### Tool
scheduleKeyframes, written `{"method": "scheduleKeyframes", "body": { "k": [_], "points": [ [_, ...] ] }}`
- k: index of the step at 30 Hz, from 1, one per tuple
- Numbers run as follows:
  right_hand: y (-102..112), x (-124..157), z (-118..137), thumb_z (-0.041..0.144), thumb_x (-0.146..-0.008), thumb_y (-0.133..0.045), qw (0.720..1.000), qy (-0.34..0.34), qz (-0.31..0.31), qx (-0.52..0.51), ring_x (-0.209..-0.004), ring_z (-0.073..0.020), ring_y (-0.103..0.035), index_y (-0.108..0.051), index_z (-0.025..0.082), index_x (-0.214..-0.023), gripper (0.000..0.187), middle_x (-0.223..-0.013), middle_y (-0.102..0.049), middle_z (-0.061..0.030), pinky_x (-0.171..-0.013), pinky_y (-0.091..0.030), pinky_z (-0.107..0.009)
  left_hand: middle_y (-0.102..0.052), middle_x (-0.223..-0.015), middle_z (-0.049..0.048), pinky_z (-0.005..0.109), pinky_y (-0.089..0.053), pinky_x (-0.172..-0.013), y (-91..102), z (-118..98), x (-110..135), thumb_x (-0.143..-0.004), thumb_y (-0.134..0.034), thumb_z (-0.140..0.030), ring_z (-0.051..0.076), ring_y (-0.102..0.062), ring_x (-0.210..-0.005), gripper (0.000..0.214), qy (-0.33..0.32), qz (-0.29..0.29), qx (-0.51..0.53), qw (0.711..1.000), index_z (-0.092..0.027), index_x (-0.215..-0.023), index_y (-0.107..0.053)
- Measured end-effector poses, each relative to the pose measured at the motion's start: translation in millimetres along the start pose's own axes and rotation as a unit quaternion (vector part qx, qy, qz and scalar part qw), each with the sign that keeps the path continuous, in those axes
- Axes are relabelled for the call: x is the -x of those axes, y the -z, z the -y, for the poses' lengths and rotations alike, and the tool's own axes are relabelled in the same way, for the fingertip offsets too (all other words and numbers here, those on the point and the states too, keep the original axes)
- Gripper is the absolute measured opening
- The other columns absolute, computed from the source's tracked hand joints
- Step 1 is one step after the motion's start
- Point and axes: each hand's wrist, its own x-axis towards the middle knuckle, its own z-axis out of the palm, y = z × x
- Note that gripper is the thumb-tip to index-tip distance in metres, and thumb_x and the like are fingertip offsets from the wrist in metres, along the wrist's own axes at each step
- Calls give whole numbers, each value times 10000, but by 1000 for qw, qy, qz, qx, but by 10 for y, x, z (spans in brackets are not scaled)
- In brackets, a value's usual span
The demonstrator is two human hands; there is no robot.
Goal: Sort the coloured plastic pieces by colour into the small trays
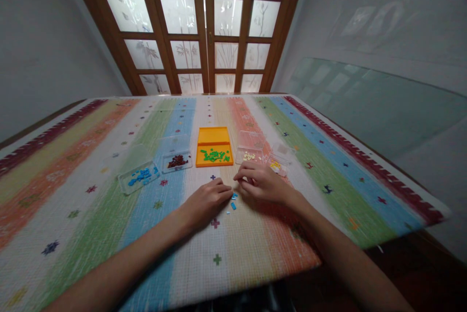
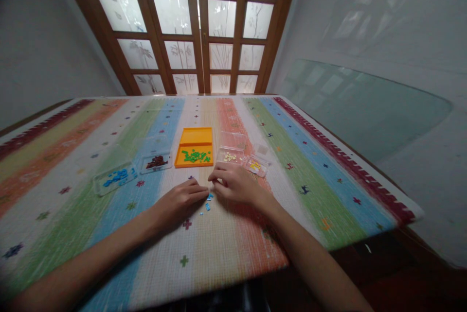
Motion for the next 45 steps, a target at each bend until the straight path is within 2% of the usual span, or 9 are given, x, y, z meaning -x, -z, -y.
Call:
{"method": "scheduleKeyframes", "body": {
  "k": [8,22,25,28,31,34,36,40,45],
  "points": [
    [-2,1,-3,73,-855,-547,1000,-6,3,2,-678,-150,-559,-716,169,-921,205,-838,-666,-51,-655,-457,-288,-660,-916,112,358,-531,-729,1,-40,67,-979,-444,-51,226,-564,-801,205,-48,29,-139,989,-119,-984,-638],
    [2,6,-15,91,-869,-574,1000,-5,11,10,-702,-154,-566,-716,179,-920,174,-851,-670,-52,-683,-466,-300,-638,-865,98,326,-538,-753,4,-1,149,-906,-507,2,209,-587,-808,175,25,30,-136,990,-129,-885,-623],
    [-3,7,-21,89,-865,-569,1000,-4,14,2,-698,-158,-567,-713,175,-917,176,-849,-669,-55,-673,-466,-304,-659,-875,106,333,-553,-746,127,125,229,-907,-460,-18,206,-614,-800,216,55,-6,-86,995,-133,-888,-642],
    [-4,11,-25,91,-862,-575,1000,-11,18,-5,-709,-162,-578,-712,177,-910,169,-848,-670,-56,-663,-463,-304,-723,-1004,103,352,-568,-818,427,326,381,-902,-462,-90,214,-673,-898,256,113,-75,-3,991,-182,-940,-698],
    [2,16,-22,88,-860,-581,999,-26,30,-3,-729,-165,-584,-713,191,-916,176,-848,-672,-49,-678,-464,-309,-769,-933,51,388,-578,-845,801,533,598,-866,-581,-258,244,-717,-874,171,247,-171,59,952,-245,-882,-751],
    [8,17,-12,109,-882,-582,999,-30,37,-2,-730,-165,-586,-717,191,-920,162,-849,-668,-50,-676,-458,-309,-760,-768,27,363,-596,-734,1068,682,834,-730,-733,-404,251,-713,-729,167,391,-270,109,873,-258,-800,-773],
    [8,17,-7,135,-906,-583,999,-32,39,-5,-714,-163,-583,-717,187,-908,144,-836,-660,-51,-658,-449,-304,-761,-762,36,335,-591,-644,1138,742,971,-650,-803,-436,253,-707,-710,243,450,-333,165,812,-247,-800,-777],
    [-4,24,-15,168,-936,-581,999,-31,34,-2,-742,-180,-597,-710,187,-890,139,-833,-658,-60,-670,-456,-318,-770,-816,53,331,-594,-602,1089,820,1144,-530,-886,-452,258,-710,-745,357,485,-431,257,717,-232,-780,-760],
    [-13,40,-33,180,-947,-585,999,-33,40,-10,-794,-197,-618,-710,187,-914,129,-867,-671,-73,-694,-472,-332,-766,-828,45,322,-608,-664,1007,897,1209,-475,-940,-416,225,-721,-758,413,479,-458,337,669,-211,-768,-735]
  ]
}}
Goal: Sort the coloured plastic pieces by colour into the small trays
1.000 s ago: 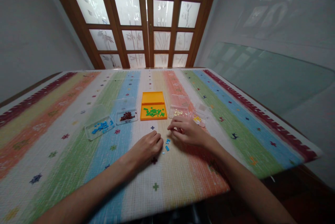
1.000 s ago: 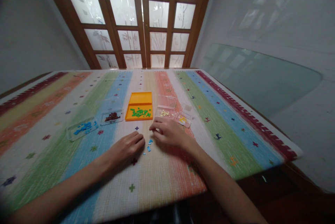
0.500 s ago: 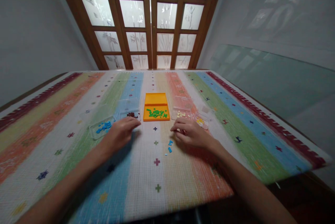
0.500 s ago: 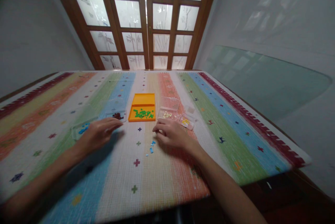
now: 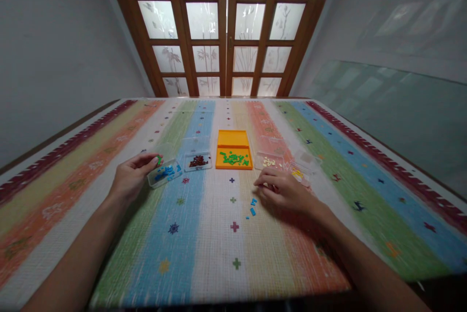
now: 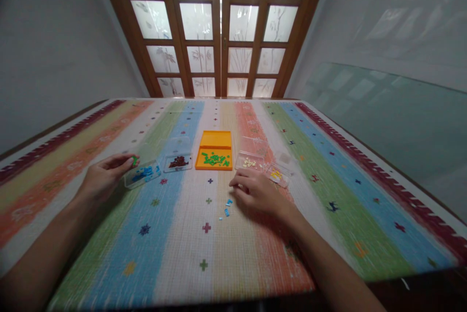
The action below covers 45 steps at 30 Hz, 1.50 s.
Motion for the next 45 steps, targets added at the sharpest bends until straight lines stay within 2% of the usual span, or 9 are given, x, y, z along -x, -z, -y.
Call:
{"method": "scheduleKeyframes", "body": {
  "k": [6,9,16,20,25,29,33,37,45],
  "points": [
    [-4,1,2,194,-955,-583,1000,-7,9,7,-775,-193,-606,-704,194,-904,132,-870,-673,-73,-689,-468,-339,-769,-839,63,316,-615,-699,26,34,-19,-444,-971,-391,214,-732,-755,473,27,7,7,1000,-165,-797,-750],
    [-5,-2,4,202,-959,-573,1000,-12,14,7,-788,-195,-610,-704,198,-907,141,-879,-675,-76,-701,-471,-340,-775,-831,63,296,-617,-690,40,65,-39,-450,-971,-326,205,-735,-742,427,46,9,20,999,-160,-783,-760],
    [-2,0,12,209,-954,-570,1000,-15,19,15,-780,-198,-608,-706,202,-901,146,-886,-675,-82,-690,-460,-335,-788,-828,54,215,-619,-695,8,44,-43,-636,-836,-65,158,-743,-722,155,115,23,51,992,-146,-751,-770],
    [-6,7,11,210,-959,-566,1000,-9,20,22,-771,-192,-599,-703,203,-902,149,-879,-668,-76,-690,-445,-333,-794,-843,60,171,-614,-689,-19,6,-15,-715,-725,17,129,-744,-702,157,137,22,62,988,-127,-754,-771],
    [-10,17,19,210,-958,-569,999,-14,26,19,-767,-187,-597,-701,197,-901,144,-877,-660,-75,-680,-439,-326,-792,-829,61,187,-636,-701,-8,14,-8,-775,-683,32,137,-757,-699,174,137,27,63,988,-125,-768,-758],
    [-6,16,30,206,-953,-571,999,-16,28,19,-770,-184,-600,-702,195,-895,144,-884,-664,-77,-685,-440,-323,-795,-859,71,239,-649,-802,7,31,-14,-820,-655,29,162,-779,-777,192,142,41,51,988,-134,-801,-754],
    [0,10,34,199,-952,-570,999,-14,30,19,-759,-180,-598,-703,193,-904,142,-881,-664,-76,-671,-436,-315,-795,-867,76,229,-635,-855,6,32,-22,-847,-608,35,163,-783,-817,239,149,45,50,987,-138,-782,-759],
    [1,8,33,187,-946,-571,999,-10,25,23,-768,-188,-598,-704,187,-904,140,-874,-660,-80,-674,-439,-319,-794,-875,88,258,-642,-867,-6,18,-27,-819,-587,37,199,-784,-885,257,150,52,50,986,-135,-746,-764],
    [4,7,34,189,-943,-571,999,-3,21,30,-761,-187,-590,-708,190,-901,144,-866,-652,-76,-669,-437,-316,-798,-900,102,207,-639,-826,-35,-32,2,-736,-602,25,181,-773,-867,236,158,51,76,983,-133,-698,-774]
  ]
}}
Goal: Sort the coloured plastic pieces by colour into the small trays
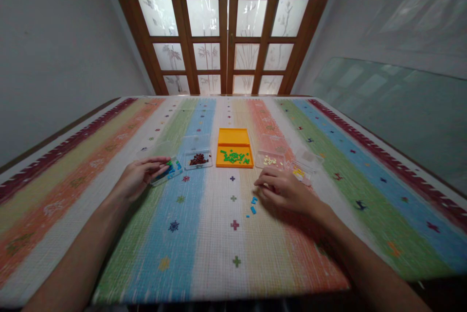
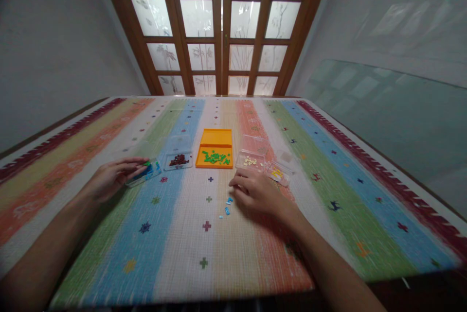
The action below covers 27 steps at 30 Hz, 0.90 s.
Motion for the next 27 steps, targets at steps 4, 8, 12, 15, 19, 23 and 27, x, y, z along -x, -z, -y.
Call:
{"method": "scheduleKeyframes", "body": {
  "k": [4,8,12,15,19,23,27],
  "points": [
    [1,-2,-1,193,-957,-555,1000,1,3,-2,-758,-180,-588,-700,188,-897,157,-866,-651,-72,-673,-443,-311,-800,-939,107,225,-639,-847,14,-1,11,-693,-630,-8,207,-768,-936,196,-10,6,-2,1000,-139,-703,-777],
    [4,-4,1,198,-961,-544,1000,3,-3,-1,-762,-177,-589,-694,188,-895,164,-863,-650,-70,-672,-445,-305,-802,-966,106,289,-640,-877,11,3,13,-653,-682,-77,247,-760,-989,142,-29,20,-21,999,-152,-731,-773],
    [31,-12,9,216,-971,-534,1000,-2,-5,-5,-776,-180,-600,-693,190,-900,176,-873,-657,-75,-682,-453,-313,-801,-922,90,347,-616,-923,3,3,52,-657,-734,-194,258,-764,-938,119,-85,9,-48,995,-179,-773,-756],
    [44,-18,9,215,-966,-538,1000,-6,-1,-13,-778,-183,-603,-699,197,-916,170,-878,-666,-75,-684,-459,-319,-800,-938,64,369,-608,-889,42,2,82,-695,-763,-309,258,-752,-887,196,-187,-29,-175,966,-214,-866,-764],
    [35,-21,-1,203,-954,-554,1000,-13,6,-15,-777,-196,-602,-707,205,-909,160,-871,-670,-80,-685,-466,-334,-794,-923,51,327,-566,-749,112,-9,30,-749,-728,-415,233,-685,-755,261,-289,-18,-401,869,-244,-935,-793],
    [22,-19,-7,201,-955,-554,1000,-7,0,-12,-771,-198,-599,-702,199,-892,161,-855,-663,-82,-678,-461,-335,-748,-765,44,314,-509,-727,118,-41,-110,-750,-738,-382,227,-644,-700,227,-315,61,-503,803,-262,-929,-813],
    [18,-20,-3,198,-959,-552,1000,-3,-1,-12,-762,-190,-597,-695,189,-888,160,-851,-655,-78,-673,-455,-328,-724,-760,52,331,-490,-768,85,-72,-244,-750,-737,-327,238,-654,-712,225,-325,115,-535,771,-255,-948,-815]
  ]
}}
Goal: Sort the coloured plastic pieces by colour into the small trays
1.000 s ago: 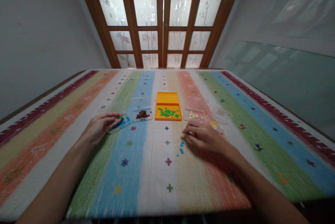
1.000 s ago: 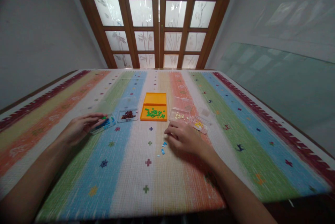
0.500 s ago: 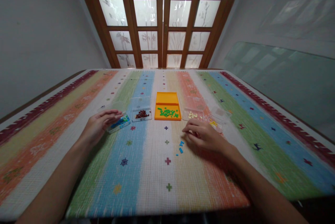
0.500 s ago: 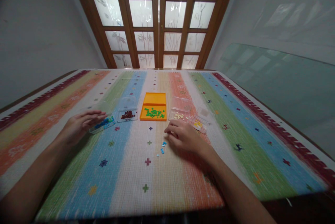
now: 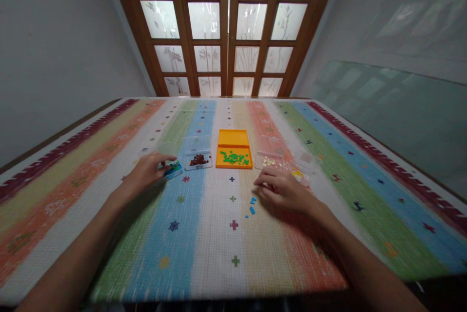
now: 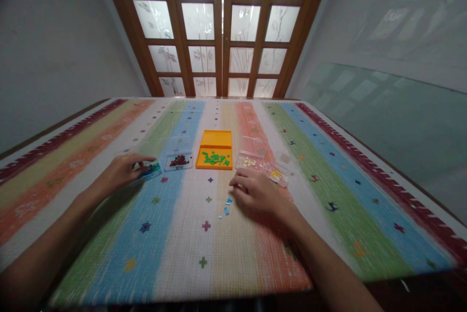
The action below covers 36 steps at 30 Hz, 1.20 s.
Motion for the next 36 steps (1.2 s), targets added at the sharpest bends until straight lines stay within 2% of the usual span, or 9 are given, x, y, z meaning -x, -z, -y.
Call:
{"method": "scheduleKeyframes", "body": {
  "k": [4,8,15,23,26,32,36],
  "points": [
    [-2,0,0,207,-968,-554,1000,-2,2,5,-754,-182,-590,-697,185,-893,163,-854,-653,-75,-669,-445,-319,-736,-783,67,339,-484,-786,-21,42,-91,-726,-720,-298,248,-660,-718,226,-27,34,-19,999,-248,-928,-808],
    [-7,5,-9,212,-968,-556,1000,-4,1,4,-748,-173,-582,-696,190,-887,163,-858,-656,-69,-667,-442,-311,-756,-814,66,337,-486,-775,-48,57,-130,-706,-706,-306,247,-655,-724,214,-25,62,-23,998,-258,-900,-783],
    [-8,8,-15,207,-962,-555,1000,-7,6,1,-769,-186,-597,-707,203,-902,163,-870,-662,-73,-676,-453,-323,-742,-830,46,326,-471,-748,-77,43,-134,-728,-663,-298,228,-643,-728,139,-27,71,-12,997,-243,-854,-683],
    [-3,5,-3,209,-967,-558,1000,-13,10,7,-779,-192,-601,-700,207,-898,158,-875,-662,-77,-683,-463,-332,-662,-729,29,305,-431,-702,-71,36,-163,-733,-607,-299,209,-592,-686,96,-58,89,-34,994,-228,-790,-637],
    [-8,5,-3,210,-968,-556,1000,-11,9,5,-781,-198,-601,-699,205,-901,158,-874,-663,-80,-681,-463,-337,-649,-734,26,310,-427,-715,-40,17,-158,-731,-621,-304,207,-588,-685,102,-56,79,-32,995,-221,-788,-635],
    [-8,6,-11,219,-964,-570,1000,-12,12,6,-767,-192,-591,-698,208,-894,147,-868,-661,-75,-670,-455,-332,-647,-721,4,278,-425,-696,104,-131,-56,-754,-644,-370,185,-586,-684,172,-33,42,-18,998,-219,-828,-680],
    [-6,9,-16,211,-964,-560,1000,-12,16,6,-767,-190,-590,-697,207,-899,151,-872,-661,-76,-672,-455,-328,-674,-756,10,271,-442,-673,5,-327,113,-800,-636,-419,175,-591,-683,225,-53,64,46,995,-222,-878,-710]
  ]
}}
